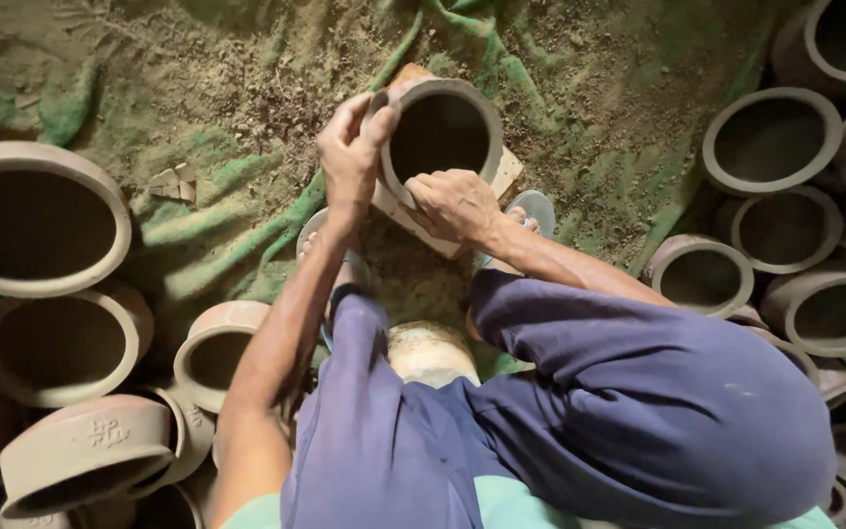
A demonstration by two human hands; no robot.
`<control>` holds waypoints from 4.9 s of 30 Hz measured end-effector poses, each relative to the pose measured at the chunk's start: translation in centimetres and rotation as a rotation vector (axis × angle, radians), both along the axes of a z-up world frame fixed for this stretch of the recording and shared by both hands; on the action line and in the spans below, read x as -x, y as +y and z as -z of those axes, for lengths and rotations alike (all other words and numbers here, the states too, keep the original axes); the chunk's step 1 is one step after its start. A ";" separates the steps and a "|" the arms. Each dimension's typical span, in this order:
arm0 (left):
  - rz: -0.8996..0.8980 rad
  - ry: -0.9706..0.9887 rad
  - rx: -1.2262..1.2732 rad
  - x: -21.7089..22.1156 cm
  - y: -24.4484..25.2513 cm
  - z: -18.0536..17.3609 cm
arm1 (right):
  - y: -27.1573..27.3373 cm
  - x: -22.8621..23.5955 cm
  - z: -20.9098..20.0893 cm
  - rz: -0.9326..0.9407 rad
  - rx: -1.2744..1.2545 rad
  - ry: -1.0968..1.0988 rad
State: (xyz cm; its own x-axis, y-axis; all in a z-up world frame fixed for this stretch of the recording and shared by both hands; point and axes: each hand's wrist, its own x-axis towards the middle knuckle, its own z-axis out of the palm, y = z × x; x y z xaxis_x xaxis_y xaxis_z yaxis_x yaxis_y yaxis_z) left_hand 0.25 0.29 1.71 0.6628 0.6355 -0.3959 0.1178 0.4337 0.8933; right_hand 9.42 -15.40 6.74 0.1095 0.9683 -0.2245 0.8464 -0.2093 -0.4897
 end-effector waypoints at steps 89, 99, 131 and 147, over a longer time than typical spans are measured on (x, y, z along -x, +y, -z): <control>-0.083 0.033 0.007 8.9 -3.0 0.5 | -1.1 0.9 -2.3 -0.266 -0.045 0.069; -0.024 0.045 -0.064 6.0 -1.8 0.4 | -0.9 2.7 -0.1 -0.118 -0.015 0.022; 0.199 0.052 -0.130 4.0 2.4 0.4 | -2.4 1.4 0.4 -0.298 0.036 0.058; 0.614 0.253 -0.528 -5.3 1.9 -4.2 | -2.9 1.4 1.5 -0.308 0.078 0.077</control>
